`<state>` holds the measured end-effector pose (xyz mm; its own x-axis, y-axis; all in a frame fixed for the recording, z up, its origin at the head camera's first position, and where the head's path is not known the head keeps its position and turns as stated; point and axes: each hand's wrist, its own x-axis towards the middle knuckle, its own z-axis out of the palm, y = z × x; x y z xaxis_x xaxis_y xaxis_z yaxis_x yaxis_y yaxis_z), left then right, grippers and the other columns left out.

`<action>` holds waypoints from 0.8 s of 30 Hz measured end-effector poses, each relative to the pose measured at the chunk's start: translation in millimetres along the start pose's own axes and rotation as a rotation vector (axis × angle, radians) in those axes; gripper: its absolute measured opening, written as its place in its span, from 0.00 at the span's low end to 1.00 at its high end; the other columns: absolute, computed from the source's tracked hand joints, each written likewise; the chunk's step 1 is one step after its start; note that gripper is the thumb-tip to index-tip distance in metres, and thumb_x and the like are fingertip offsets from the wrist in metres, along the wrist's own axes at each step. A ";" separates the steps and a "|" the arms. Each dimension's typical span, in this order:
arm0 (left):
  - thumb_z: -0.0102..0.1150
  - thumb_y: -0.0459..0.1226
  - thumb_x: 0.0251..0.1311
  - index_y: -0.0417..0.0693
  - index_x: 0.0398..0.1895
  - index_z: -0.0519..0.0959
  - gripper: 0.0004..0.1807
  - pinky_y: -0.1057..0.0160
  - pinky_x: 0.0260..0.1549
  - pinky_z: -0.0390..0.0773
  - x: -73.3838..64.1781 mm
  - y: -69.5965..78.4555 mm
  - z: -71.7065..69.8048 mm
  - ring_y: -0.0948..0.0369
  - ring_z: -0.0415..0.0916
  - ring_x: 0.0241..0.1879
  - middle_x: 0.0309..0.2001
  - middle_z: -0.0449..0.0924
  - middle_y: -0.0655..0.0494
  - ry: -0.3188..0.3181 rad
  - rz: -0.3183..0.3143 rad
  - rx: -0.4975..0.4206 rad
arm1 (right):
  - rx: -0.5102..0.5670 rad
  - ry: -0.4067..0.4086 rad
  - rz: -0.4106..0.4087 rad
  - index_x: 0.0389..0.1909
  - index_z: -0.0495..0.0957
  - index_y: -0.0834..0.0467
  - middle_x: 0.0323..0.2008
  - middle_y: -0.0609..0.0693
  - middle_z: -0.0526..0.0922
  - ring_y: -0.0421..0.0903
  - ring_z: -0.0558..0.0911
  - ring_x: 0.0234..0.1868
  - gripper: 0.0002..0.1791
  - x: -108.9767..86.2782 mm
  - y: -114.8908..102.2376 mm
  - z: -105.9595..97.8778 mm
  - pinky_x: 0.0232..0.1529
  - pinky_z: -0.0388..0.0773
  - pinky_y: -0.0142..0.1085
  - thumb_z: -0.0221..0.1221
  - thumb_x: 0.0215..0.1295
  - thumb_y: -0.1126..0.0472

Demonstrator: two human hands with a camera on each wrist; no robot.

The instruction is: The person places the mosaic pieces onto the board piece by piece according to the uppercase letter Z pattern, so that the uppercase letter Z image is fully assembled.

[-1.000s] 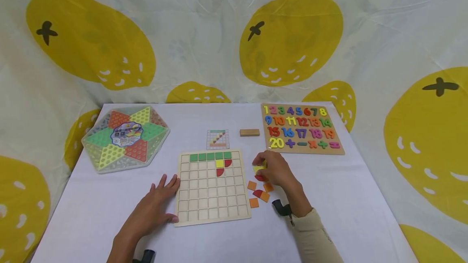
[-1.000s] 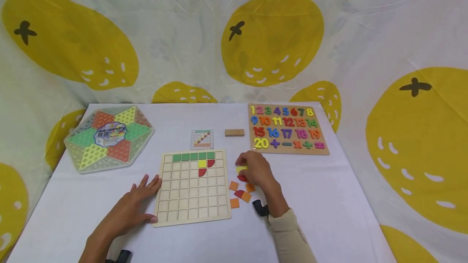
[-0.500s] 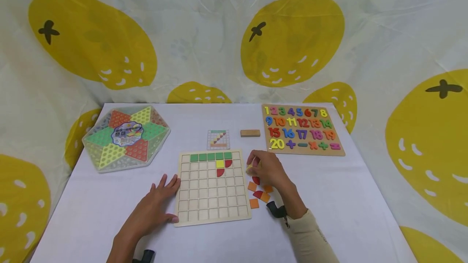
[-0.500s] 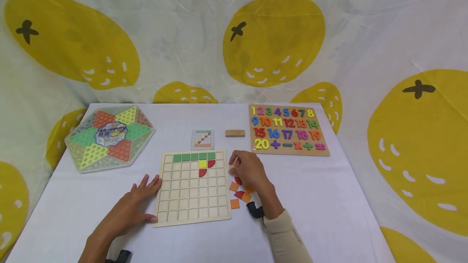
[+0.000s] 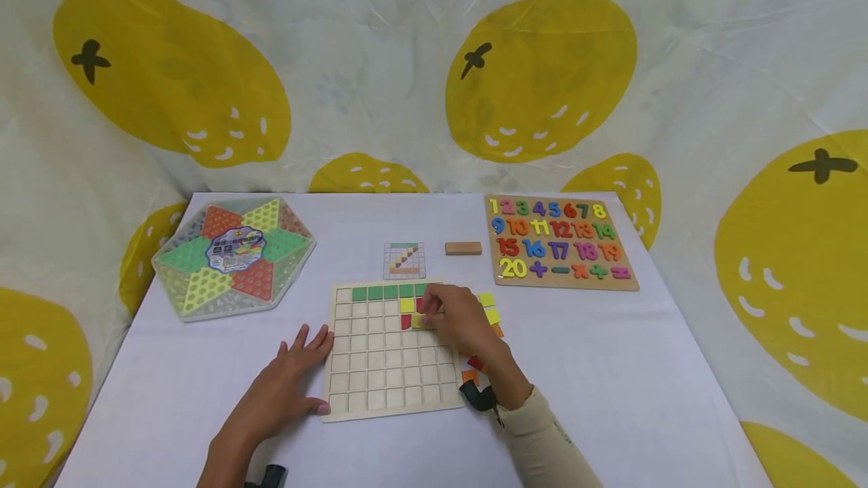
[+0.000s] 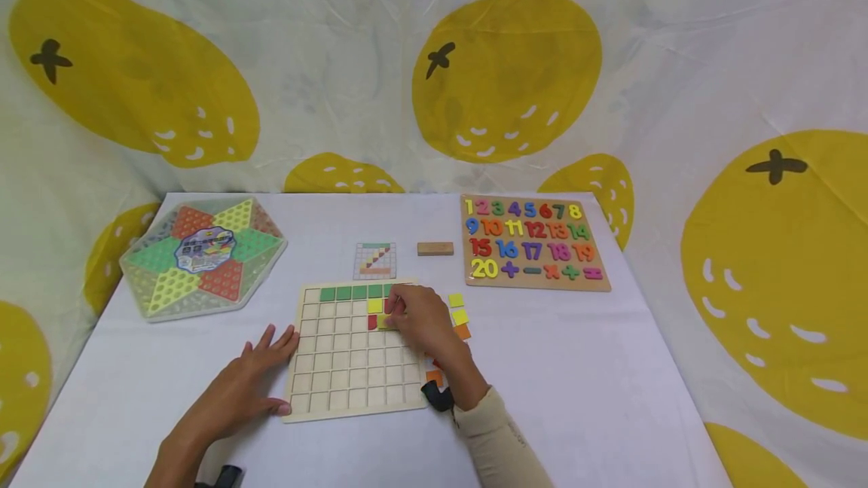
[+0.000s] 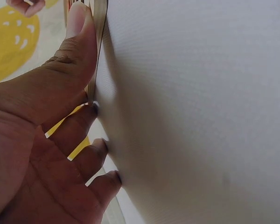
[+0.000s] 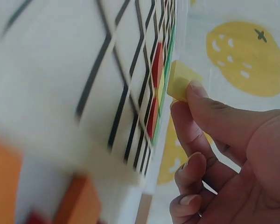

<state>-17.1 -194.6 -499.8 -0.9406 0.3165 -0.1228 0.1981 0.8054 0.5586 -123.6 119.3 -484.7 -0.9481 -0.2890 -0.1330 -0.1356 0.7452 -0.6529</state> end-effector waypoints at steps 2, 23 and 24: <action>0.87 0.43 0.34 0.44 0.80 0.68 0.62 0.26 0.76 0.56 -0.1 -0.3 0.6 0.35 0.51 0.83 0.81 0.64 0.45 0.004 0.005 0.007 | -0.003 -0.001 -0.010 0.33 0.81 0.47 0.27 0.42 0.79 0.44 0.77 0.36 0.09 2.3 -5.7 4.3 0.37 0.74 0.36 0.73 0.64 0.61; 0.88 0.43 0.35 0.42 0.80 0.67 0.62 0.26 0.77 0.55 2.3 1.9 0.9 0.35 0.50 0.83 0.81 0.62 0.44 -0.012 -0.025 0.016 | -0.117 -0.017 -0.005 0.31 0.83 0.46 0.23 0.42 0.76 0.40 0.75 0.29 0.09 18.0 -33.4 35.9 0.28 0.69 0.32 0.74 0.63 0.58; 0.87 0.42 0.35 0.42 0.80 0.67 0.62 0.26 0.77 0.55 2.5 1.8 1.1 0.35 0.49 0.83 0.81 0.62 0.44 -0.013 -0.030 0.011 | -0.115 -0.019 -0.010 0.31 0.83 0.46 0.22 0.42 0.76 0.40 0.75 0.29 0.08 18.0 -32.8 35.8 0.28 0.70 0.32 0.74 0.63 0.58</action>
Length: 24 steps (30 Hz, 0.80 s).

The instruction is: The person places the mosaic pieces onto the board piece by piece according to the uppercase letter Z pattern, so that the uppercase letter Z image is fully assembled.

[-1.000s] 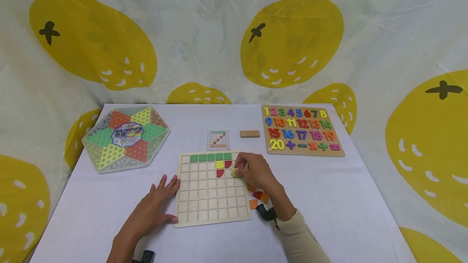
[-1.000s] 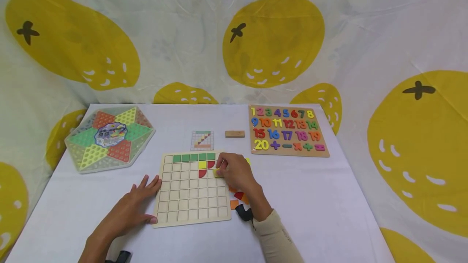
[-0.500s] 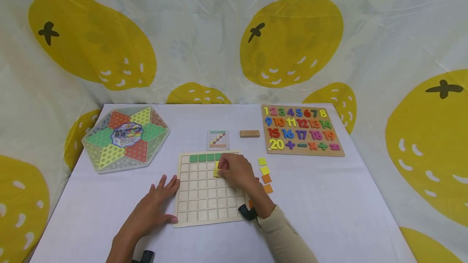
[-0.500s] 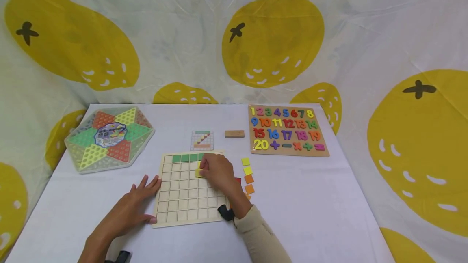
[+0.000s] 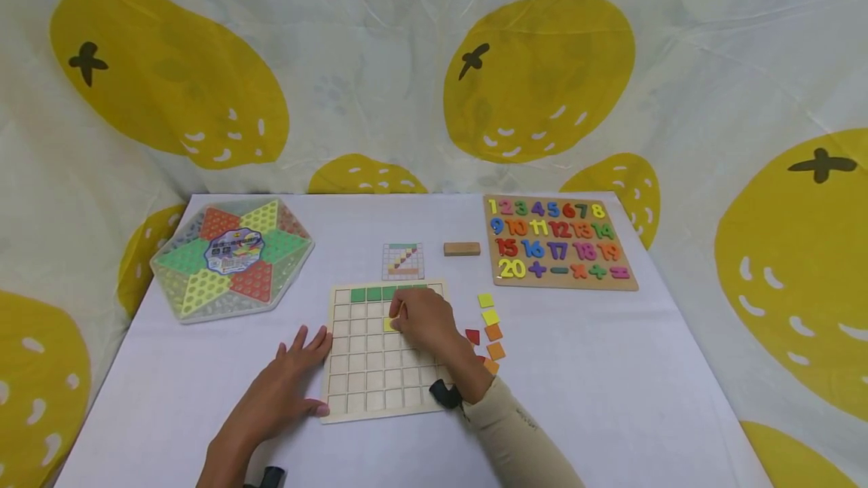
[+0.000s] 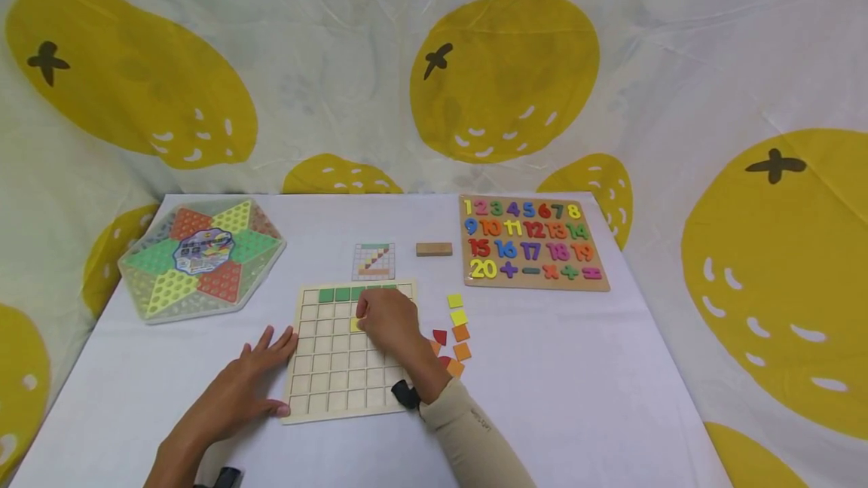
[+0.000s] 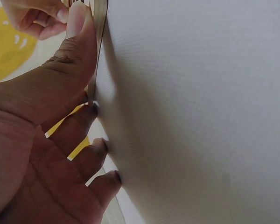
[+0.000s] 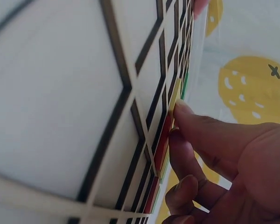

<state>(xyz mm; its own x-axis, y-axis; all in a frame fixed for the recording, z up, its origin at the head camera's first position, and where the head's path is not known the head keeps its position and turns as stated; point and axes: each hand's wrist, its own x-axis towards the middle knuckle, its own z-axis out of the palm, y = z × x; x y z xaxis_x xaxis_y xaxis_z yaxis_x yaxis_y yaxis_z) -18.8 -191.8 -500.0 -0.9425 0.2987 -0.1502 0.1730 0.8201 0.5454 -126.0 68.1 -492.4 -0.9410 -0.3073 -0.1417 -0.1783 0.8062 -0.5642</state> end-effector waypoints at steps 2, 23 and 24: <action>0.87 0.43 0.34 0.42 0.80 0.67 0.62 0.26 0.77 0.54 -0.3 -0.3 0.7 0.35 0.49 0.83 0.81 0.62 0.44 0.001 -0.001 -0.004 | 0.009 0.000 -0.014 0.31 0.84 0.46 0.22 0.41 0.77 0.40 0.76 0.29 0.08 -0.1 2.5 -0.6 0.28 0.70 0.32 0.74 0.63 0.58; 0.88 0.41 0.34 0.43 0.80 0.67 0.62 0.26 0.77 0.54 -0.3 -1.0 0.1 0.35 0.50 0.83 0.81 0.62 0.44 0.011 0.006 -0.010 | 0.184 0.080 0.140 0.45 0.88 0.49 0.32 0.43 0.83 0.46 0.77 0.31 0.11 -34.9 64.6 -60.7 0.27 0.76 0.34 0.75 0.63 0.60; 0.88 0.41 0.34 0.43 0.80 0.67 0.62 0.26 0.77 0.54 -0.2 -1.1 -0.2 0.35 0.50 0.83 0.81 0.62 0.44 0.011 0.006 -0.006 | 0.189 0.079 0.153 0.45 0.88 0.49 0.33 0.44 0.83 0.47 0.77 0.31 0.11 -37.5 68.4 -62.7 0.26 0.77 0.34 0.75 0.63 0.61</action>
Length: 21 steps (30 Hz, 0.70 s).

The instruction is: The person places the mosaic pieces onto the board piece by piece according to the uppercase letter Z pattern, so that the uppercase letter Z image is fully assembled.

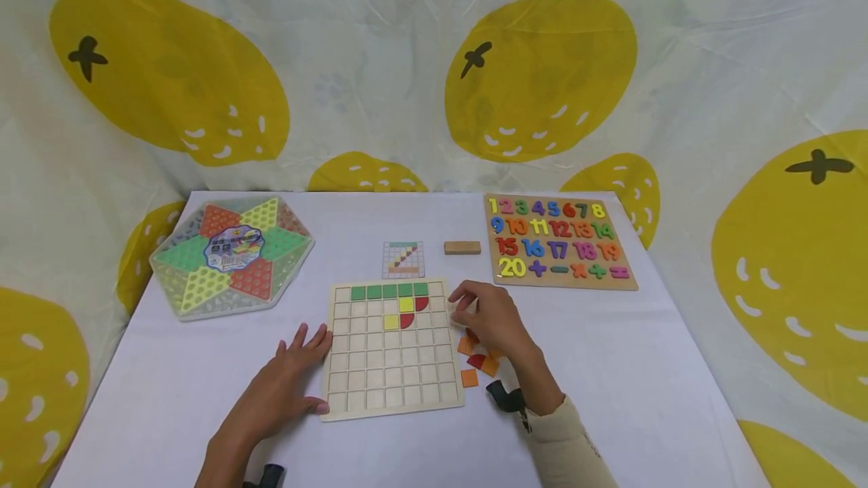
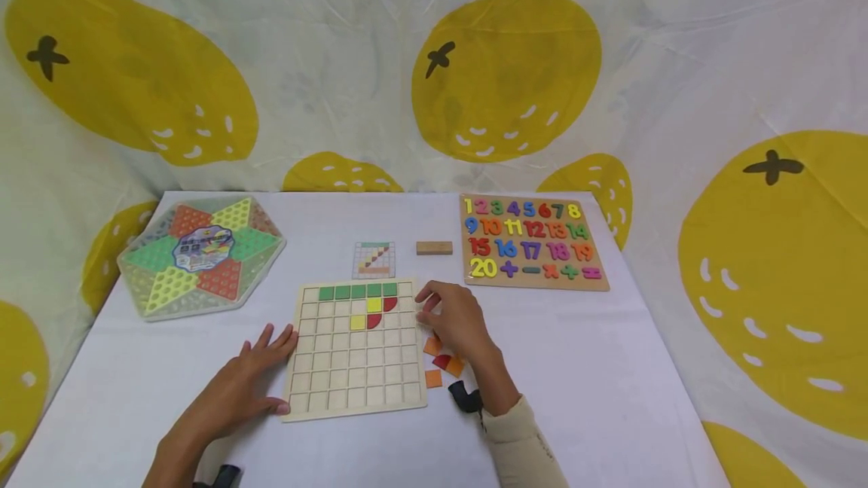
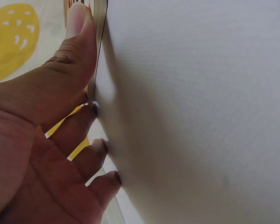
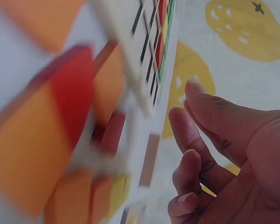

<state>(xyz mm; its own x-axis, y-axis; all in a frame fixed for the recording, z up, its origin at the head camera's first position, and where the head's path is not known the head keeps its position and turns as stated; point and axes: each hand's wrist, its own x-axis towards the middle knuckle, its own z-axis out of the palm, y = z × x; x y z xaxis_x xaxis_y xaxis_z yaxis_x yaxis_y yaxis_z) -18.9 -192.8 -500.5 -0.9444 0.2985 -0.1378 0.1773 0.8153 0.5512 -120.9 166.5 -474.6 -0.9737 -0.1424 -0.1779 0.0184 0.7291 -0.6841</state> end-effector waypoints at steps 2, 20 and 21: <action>0.88 0.41 0.34 0.43 0.80 0.67 0.62 0.26 0.77 0.54 0.2 0.2 -0.5 0.35 0.49 0.83 0.81 0.62 0.45 -0.003 -0.004 0.001 | -0.008 -0.003 0.021 0.44 0.88 0.50 0.33 0.45 0.84 0.47 0.77 0.32 0.10 -3.4 6.7 -5.2 0.28 0.78 0.34 0.75 0.62 0.61; 0.88 0.42 0.34 0.42 0.80 0.67 0.63 0.25 0.77 0.53 0.3 0.4 -0.5 0.34 0.48 0.83 0.82 0.61 0.43 -0.020 -0.010 -0.001 | -0.218 -0.103 0.070 0.32 0.83 0.50 0.31 0.47 0.78 0.46 0.76 0.38 0.13 -21.1 29.3 -5.2 0.39 0.82 0.38 0.79 0.55 0.63; 0.88 0.42 0.34 0.42 0.80 0.67 0.63 0.25 0.77 0.53 0.3 0.4 -0.4 0.34 0.48 0.83 0.82 0.61 0.44 -0.019 -0.009 -0.004 | -0.220 -0.107 0.067 0.32 0.82 0.50 0.31 0.47 0.78 0.46 0.76 0.38 0.13 -21.3 29.1 -5.0 0.40 0.82 0.38 0.79 0.55 0.63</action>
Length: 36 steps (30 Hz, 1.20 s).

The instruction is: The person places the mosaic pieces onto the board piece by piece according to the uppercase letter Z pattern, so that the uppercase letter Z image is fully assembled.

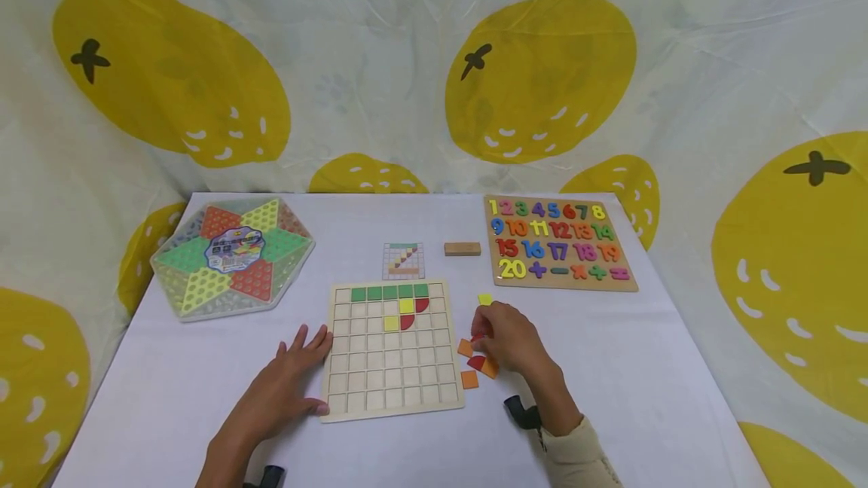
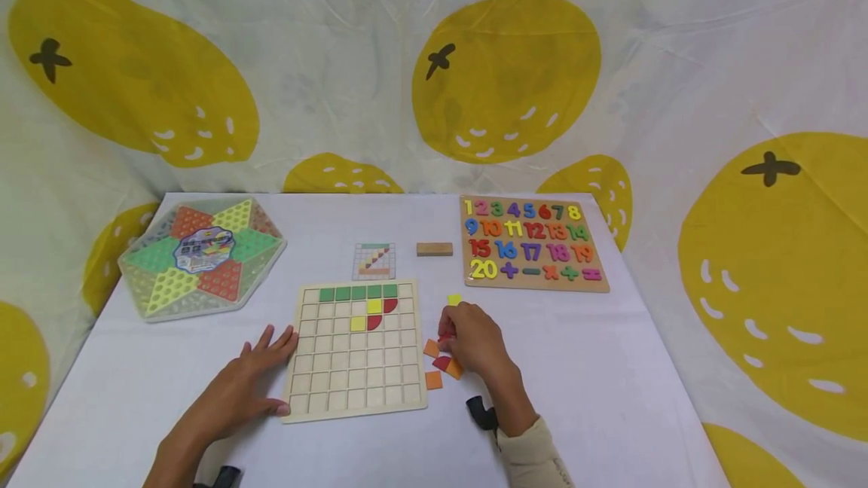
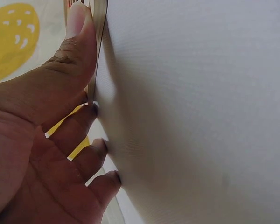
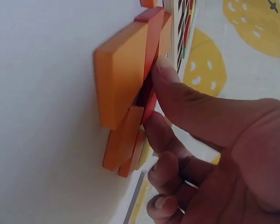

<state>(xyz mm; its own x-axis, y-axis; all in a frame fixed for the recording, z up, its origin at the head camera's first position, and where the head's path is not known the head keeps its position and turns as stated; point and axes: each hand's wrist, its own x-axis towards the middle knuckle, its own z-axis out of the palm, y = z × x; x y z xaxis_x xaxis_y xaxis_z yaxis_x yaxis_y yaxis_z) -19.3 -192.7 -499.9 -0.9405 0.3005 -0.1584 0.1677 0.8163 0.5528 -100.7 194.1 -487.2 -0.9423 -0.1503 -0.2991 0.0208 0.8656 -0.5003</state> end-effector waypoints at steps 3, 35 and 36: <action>0.88 0.42 0.34 0.41 0.80 0.66 0.63 0.25 0.77 0.52 0.1 0.4 0.0 0.34 0.48 0.83 0.82 0.61 0.43 0.001 0.001 -0.001 | -0.008 -0.001 -0.014 0.34 0.82 0.51 0.32 0.47 0.77 0.45 0.76 0.37 0.13 -1.3 -0.4 -0.8 0.40 0.81 0.39 0.78 0.57 0.65; 0.87 0.42 0.35 0.43 0.80 0.66 0.62 0.26 0.77 0.53 -0.6 -0.1 1.0 0.34 0.48 0.83 0.82 0.61 0.44 0.006 0.007 0.009 | 0.183 0.129 -0.152 0.31 0.83 0.47 0.28 0.41 0.80 0.43 0.77 0.38 0.11 10.8 -41.2 15.0 0.39 0.74 0.37 0.77 0.60 0.62; 0.87 0.42 0.35 0.43 0.80 0.66 0.62 0.26 0.77 0.53 -0.5 -0.1 1.1 0.34 0.48 0.83 0.82 0.61 0.45 0.007 0.009 0.008 | 0.190 0.119 -0.182 0.31 0.83 0.48 0.28 0.41 0.80 0.44 0.77 0.38 0.11 11.4 -46.1 16.3 0.41 0.74 0.37 0.76 0.60 0.63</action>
<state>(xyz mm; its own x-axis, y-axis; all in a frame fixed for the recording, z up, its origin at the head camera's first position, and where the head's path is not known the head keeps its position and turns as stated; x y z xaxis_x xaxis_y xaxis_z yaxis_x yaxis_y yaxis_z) -18.4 -192.3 -500.8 -0.9410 0.3042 -0.1483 0.1782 0.8179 0.5471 -106.9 144.7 -480.7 -0.9686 -0.2281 -0.0990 -0.1003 0.7226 -0.6840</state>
